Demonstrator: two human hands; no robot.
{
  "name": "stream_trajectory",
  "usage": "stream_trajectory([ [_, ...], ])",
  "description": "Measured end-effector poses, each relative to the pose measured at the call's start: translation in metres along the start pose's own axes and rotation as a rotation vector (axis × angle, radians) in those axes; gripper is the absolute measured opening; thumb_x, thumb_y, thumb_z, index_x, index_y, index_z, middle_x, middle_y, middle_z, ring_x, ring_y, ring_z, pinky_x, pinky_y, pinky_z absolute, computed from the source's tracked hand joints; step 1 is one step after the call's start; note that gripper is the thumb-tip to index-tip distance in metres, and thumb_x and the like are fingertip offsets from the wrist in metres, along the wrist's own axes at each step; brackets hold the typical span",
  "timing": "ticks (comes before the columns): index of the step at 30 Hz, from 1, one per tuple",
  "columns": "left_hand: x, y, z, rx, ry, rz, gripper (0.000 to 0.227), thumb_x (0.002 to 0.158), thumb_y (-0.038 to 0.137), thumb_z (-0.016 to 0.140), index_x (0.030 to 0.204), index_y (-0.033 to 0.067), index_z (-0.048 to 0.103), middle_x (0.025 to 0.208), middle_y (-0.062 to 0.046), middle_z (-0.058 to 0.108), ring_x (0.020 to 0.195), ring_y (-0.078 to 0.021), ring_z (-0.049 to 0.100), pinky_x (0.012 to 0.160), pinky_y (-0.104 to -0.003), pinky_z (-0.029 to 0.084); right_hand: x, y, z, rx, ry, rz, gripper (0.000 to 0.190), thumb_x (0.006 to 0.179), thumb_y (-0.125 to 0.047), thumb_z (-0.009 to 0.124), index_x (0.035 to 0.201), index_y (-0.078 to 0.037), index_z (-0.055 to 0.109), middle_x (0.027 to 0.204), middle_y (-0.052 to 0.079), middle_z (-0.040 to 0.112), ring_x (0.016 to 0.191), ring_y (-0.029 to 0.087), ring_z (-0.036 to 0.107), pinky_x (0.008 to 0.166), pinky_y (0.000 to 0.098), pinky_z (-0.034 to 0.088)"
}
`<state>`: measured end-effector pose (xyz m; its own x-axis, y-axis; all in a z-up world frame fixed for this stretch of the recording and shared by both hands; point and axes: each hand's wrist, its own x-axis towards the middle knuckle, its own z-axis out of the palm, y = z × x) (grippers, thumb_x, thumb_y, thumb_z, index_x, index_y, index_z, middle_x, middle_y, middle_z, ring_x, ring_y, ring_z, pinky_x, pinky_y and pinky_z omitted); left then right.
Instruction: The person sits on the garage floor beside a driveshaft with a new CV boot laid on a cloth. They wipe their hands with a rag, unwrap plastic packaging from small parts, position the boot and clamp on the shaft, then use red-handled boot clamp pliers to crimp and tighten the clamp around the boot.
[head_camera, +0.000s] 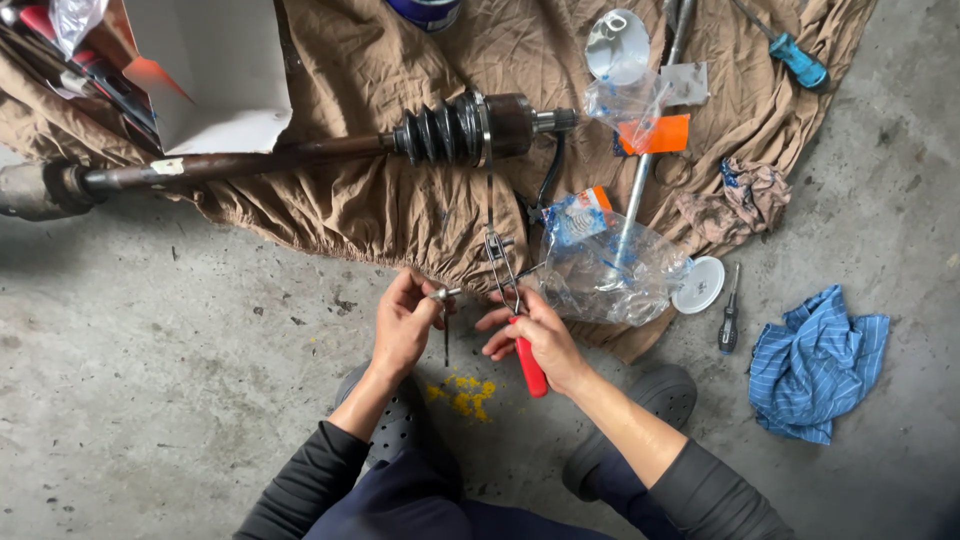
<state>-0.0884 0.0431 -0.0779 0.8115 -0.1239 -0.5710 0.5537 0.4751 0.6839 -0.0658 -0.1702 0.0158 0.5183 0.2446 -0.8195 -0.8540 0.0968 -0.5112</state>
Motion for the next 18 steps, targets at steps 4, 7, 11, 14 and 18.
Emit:
stream_trajectory([
  [4, 0.002, 0.003, 0.021, 0.01, 0.03, -0.115, 0.003, 0.095, 0.003, 0.054, 0.096, 0.0044, 0.052, 0.091, -0.012, 0.07, 0.076, -0.0163, 0.069, 0.057, -0.027, 0.052, 0.003, 0.004, 0.003, -0.083, 0.035, -0.007, 0.046, 0.088, -0.008, 0.052, 0.134, -0.002, 0.049, 0.109, 0.015, 0.069, 0.061, 0.014, 0.064, 0.056, 0.0289, 0.055],
  [7, 0.003, 0.003, 0.042, -0.179, 0.169, -0.263, 0.005, 0.097, 0.011, 0.049, 0.094, 0.0082, 0.051, 0.089, -0.007, 0.069, 0.075, -0.0159, 0.074, 0.058, -0.027, 0.058, 0.004, 0.009, 0.007, -0.077, 0.094, -0.003, 0.044, 0.093, -0.014, 0.065, 0.132, -0.004, 0.048, 0.104, 0.006, 0.065, 0.055, 0.009, 0.056, 0.048, 0.0258, 0.047],
  [11, -0.004, -0.013, 0.041, 0.134, 0.075, 0.018, 0.004, 0.094, 0.007, 0.058, 0.094, 0.0028, 0.056, 0.088, -0.01, 0.068, 0.08, -0.0198, 0.07, 0.066, -0.032, 0.058, 0.003, 0.011, 0.008, -0.159, 0.073, 0.016, 0.05, 0.09, -0.014, 0.072, 0.133, -0.005, 0.047, 0.093, 0.005, 0.062, 0.052, 0.008, 0.054, 0.045, 0.0243, 0.045],
  [14, -0.009, 0.021, 0.043, 0.587, 0.007, 0.26, 0.011, 0.088, 0.008, 0.064, 0.095, 0.0002, 0.061, 0.086, -0.015, 0.069, 0.076, -0.0252, 0.068, 0.066, -0.036, 0.056, 0.007, 0.015, 0.003, -0.189, 0.089, 0.017, 0.051, 0.091, -0.017, 0.072, 0.133, -0.006, 0.046, 0.092, 0.003, 0.062, 0.051, 0.007, 0.053, 0.044, 0.0239, 0.044],
  [18, -0.013, 0.05, 0.042, 0.795, -0.061, 0.184, 0.017, 0.083, 0.01, 0.067, 0.096, 0.0004, 0.062, 0.087, -0.018, 0.067, 0.067, -0.0286, 0.066, 0.06, -0.036, 0.053, 0.003, 0.003, 0.012, -0.2, 0.058, 0.049, 0.047, 0.095, -0.024, 0.069, 0.132, -0.008, 0.046, 0.083, 0.003, 0.063, 0.049, 0.006, 0.05, 0.043, 0.0235, 0.043],
])
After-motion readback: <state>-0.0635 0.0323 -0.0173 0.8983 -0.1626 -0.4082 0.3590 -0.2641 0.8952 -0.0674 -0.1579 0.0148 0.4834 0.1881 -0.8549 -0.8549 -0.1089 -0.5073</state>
